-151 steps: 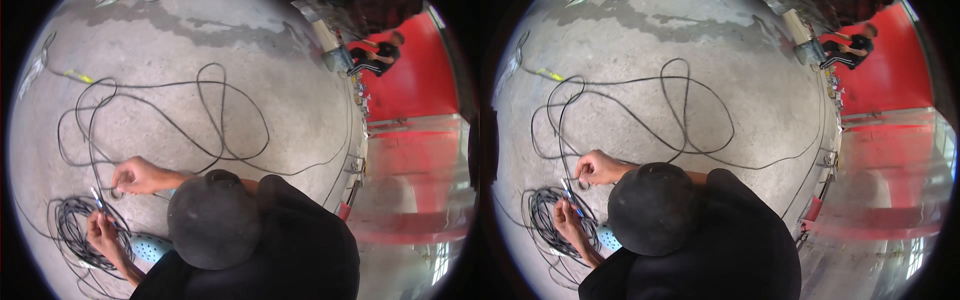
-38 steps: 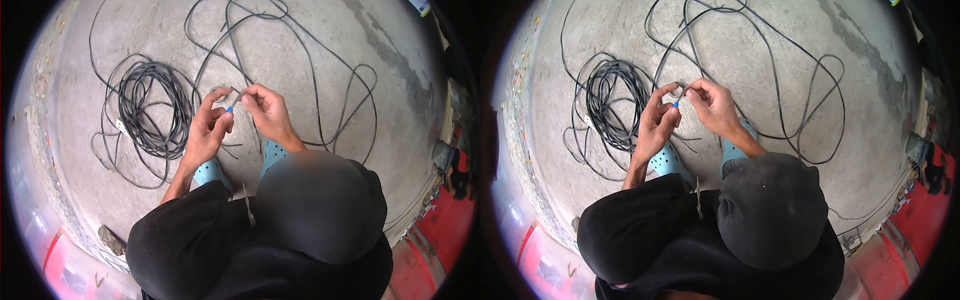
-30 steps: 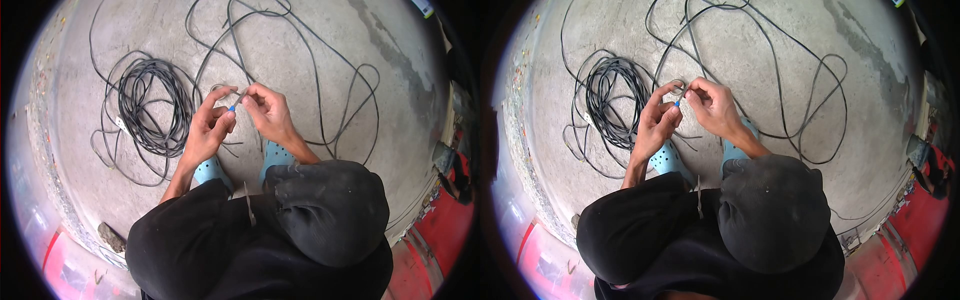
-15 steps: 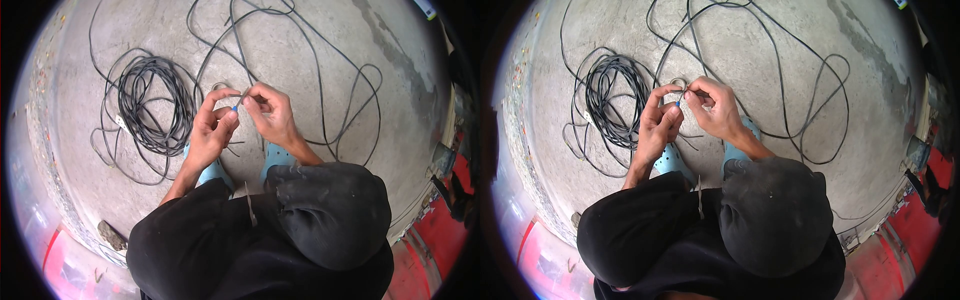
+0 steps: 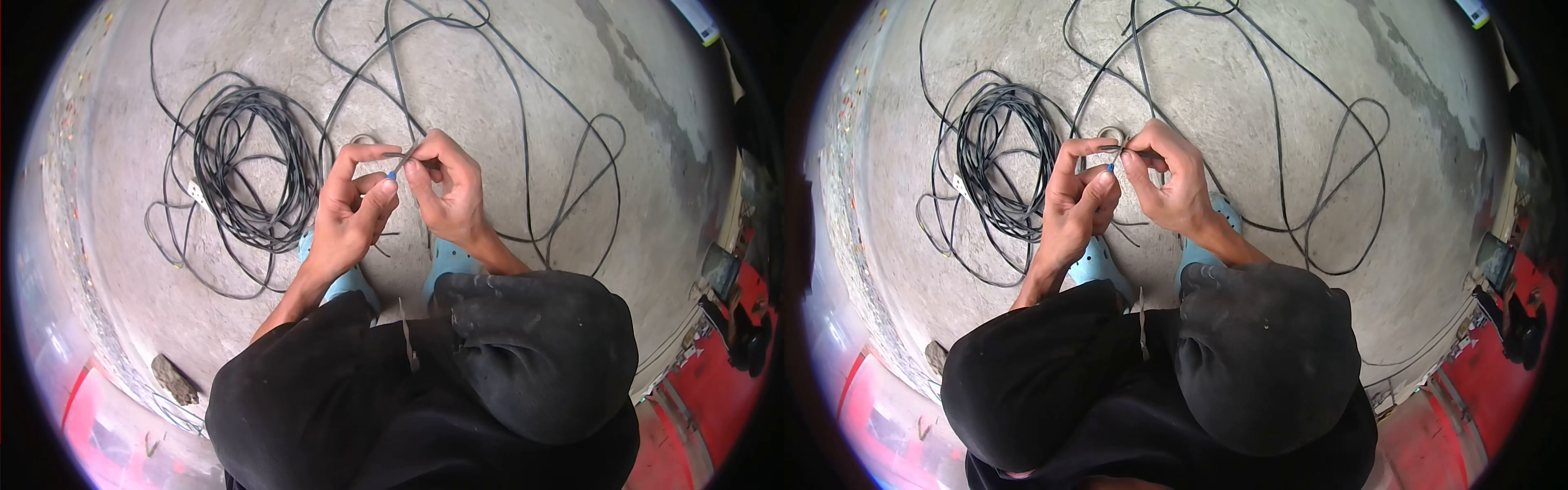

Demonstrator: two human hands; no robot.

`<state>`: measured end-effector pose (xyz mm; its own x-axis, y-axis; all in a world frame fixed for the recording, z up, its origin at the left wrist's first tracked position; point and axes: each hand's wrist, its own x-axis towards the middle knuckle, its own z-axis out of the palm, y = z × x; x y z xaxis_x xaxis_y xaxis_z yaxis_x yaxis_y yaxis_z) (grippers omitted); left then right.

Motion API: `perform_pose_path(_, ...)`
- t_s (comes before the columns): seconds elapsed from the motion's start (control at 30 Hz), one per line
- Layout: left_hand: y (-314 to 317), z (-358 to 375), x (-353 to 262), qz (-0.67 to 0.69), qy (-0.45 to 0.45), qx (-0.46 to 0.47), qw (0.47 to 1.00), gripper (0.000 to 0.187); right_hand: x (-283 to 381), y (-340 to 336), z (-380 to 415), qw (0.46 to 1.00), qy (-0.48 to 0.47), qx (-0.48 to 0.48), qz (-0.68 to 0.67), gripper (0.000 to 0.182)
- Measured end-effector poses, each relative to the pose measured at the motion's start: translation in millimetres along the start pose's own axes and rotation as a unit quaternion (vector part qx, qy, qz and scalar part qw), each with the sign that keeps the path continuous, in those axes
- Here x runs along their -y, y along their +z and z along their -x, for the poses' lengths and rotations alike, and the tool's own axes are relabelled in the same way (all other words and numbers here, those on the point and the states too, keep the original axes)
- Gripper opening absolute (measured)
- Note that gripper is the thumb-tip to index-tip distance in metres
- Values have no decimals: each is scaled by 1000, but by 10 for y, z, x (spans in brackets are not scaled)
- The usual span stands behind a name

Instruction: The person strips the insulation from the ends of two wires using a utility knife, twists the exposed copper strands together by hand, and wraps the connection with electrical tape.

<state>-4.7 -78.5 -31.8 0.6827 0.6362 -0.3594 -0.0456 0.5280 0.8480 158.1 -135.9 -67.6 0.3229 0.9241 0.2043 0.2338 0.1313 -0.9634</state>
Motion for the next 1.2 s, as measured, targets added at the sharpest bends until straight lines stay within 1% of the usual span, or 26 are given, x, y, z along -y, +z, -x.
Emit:
perform_pose_path(0.17, 11, -17, 16, 6, 21, -3, 1000, 29, 42, 9, -32, 999, -30, -9, 27, 7)
perform_pose_path(0.47, 30, -37, 8, -27, 55, -20, 998, 27, 185, 19, -62, 998, -3, 8, 57, 7)
perform_pose_path(0.57, 23, -42, 24, -29, 66, -19, 997, 25, 204, 12, -83, 996, -37, 12, 85, 7)
perform_pose_path(0.77, 45, -45, 7, -33, 75, -22, 996, 23, 202, 20, -77, 997, -27, 21, 72, 9)
perform_pose_path(0.9, 41, -47, 29, -47, 89, -27, 995, 22, 162, 45, -67, 997, -41, 22, 64, 9)
perform_pose_path(1.0, 28, -46, 29, -34, 91, -30, 995, 22, 157, 51, -76, 995, -55, 26, 74, 9)
perform_pose_path(1.1, 21, -28, -56, 4, 58, -40, 998, 23, 185, 54, -95, 994, -63, 27, 87, 8)
perform_pose_path(1.2, 13, -24, -95, -16, 44, -25, 999, 27, 179, 27, -103, 990, -84, 24, 112, 7)
